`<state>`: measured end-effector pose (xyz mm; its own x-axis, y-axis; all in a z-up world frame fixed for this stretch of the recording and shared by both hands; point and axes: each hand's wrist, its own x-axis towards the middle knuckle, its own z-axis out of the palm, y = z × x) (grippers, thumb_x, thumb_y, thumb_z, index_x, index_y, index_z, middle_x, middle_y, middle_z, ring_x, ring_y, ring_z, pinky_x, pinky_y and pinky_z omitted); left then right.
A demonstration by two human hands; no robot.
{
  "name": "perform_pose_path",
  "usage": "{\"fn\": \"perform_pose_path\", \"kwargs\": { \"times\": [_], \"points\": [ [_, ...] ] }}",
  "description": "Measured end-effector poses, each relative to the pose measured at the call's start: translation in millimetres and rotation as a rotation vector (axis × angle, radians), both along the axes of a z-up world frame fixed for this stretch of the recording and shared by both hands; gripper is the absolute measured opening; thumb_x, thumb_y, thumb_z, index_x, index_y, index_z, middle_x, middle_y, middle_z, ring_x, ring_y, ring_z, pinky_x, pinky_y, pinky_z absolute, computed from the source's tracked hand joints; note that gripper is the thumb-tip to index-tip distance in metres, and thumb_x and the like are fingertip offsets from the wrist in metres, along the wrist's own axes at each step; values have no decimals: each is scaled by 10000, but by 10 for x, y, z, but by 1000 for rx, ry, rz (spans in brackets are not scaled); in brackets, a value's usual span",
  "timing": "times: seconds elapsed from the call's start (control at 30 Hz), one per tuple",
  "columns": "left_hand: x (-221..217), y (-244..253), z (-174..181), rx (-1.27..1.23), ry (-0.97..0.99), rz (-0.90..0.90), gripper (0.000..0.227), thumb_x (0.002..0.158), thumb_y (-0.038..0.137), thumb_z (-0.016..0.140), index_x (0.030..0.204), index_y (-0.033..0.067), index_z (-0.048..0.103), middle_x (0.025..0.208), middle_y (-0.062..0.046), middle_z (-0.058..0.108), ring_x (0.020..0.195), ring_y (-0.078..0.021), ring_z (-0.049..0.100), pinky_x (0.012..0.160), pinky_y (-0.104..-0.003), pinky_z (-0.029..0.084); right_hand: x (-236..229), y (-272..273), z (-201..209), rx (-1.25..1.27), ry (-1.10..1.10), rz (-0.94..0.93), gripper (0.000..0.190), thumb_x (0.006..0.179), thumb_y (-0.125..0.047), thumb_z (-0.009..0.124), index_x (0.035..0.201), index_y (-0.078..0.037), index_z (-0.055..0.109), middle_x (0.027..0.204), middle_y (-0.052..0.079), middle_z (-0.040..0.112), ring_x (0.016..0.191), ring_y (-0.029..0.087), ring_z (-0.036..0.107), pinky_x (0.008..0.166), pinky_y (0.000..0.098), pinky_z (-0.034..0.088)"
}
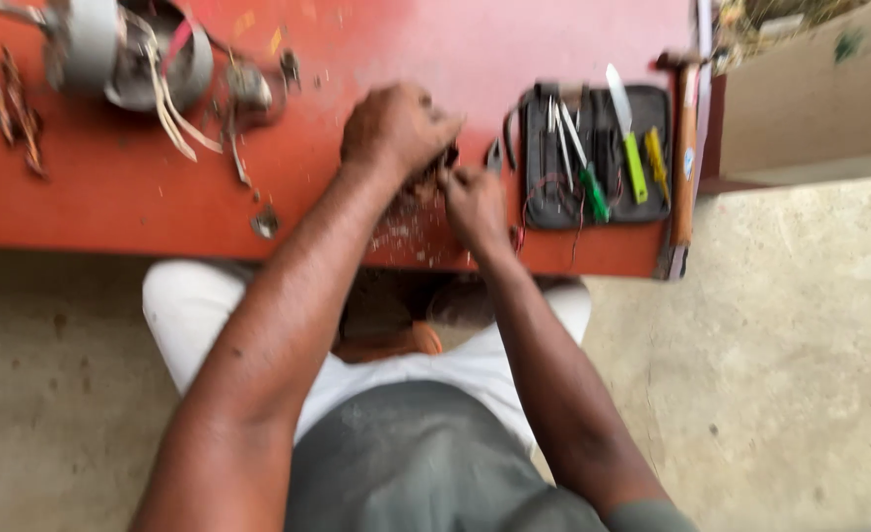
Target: Dismantling an electric motor and removing copper wire windings from a stator using pliers.
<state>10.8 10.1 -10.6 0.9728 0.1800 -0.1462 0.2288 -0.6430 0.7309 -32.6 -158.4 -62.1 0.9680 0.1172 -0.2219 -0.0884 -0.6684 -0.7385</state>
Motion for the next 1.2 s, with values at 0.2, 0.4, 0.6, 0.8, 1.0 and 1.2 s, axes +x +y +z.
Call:
{"fn": "perform_pose_path", "kwargs": {
  "times": [0.2, 0.4, 0.6, 0.8, 1.0, 1.2],
  "points": [
    [-38, -104, 194, 94, 132, -55, 460, 829, 532, 735, 1020, 115, 757, 928, -93, 779, 849, -263, 753, 751, -451, 601, 37, 4, 31, 31, 14, -45, 267, 886, -253, 688, 926, -3, 770, 752, 163, 749, 686, 180, 705, 693, 396, 530],
    [-29, -71, 135, 109, 90, -29, 494, 792, 532, 757, 1058, 116, 754, 929, -105, 774, 840, -270, 757, 736, -438, 601, 56, 68, 105, 74, 129, -65, 339, 929, -285, 686, 870, 41, 757, 645, 127, 666, 595, 138, 565, 595, 379, 485],
    [-42, -109, 212, 174, 44, -133, 452, 809, 524, 760, 1004, 117, 781, 943, -132, 775, 872, -302, 741, 778, -472, 586, 82, -124, -214, 63, 8, 13, 287, 920, -258, 691, 901, 23, 749, 594, 69, 641, 554, 122, 544, 556, 377, 464],
    [-95, -94, 26, 28, 80, -25, 464, 807, 514, 751, 999, 92, 773, 939, -104, 782, 852, -261, 762, 774, -434, 602, -30, -148, -195, 213, 223, -142, 271, 894, -248, 697, 819, 8, 740, 621, 30, 650, 556, 124, 549, 519, 341, 458],
    [-235, -96, 190, 9, 81, -12, 472, 802, 522, 734, 1025, 109, 785, 948, -112, 782, 885, -286, 757, 805, -444, 597, -93, -214, -90, 224, 146, -19, 339, 904, -271, 710, 756, 35, 728, 621, 55, 628, 570, 125, 546, 530, 345, 444],
    [-160, -106, -126, 19, -20, -21, 536, 794, 528, 763, 1070, 69, 771, 1032, -162, 755, 955, -329, 735, 831, -463, 574, -6, -259, -187, 155, 49, -19, 366, 930, -267, 719, 791, 71, 709, 607, 80, 589, 582, 126, 520, 546, 370, 440]
  ]
}}
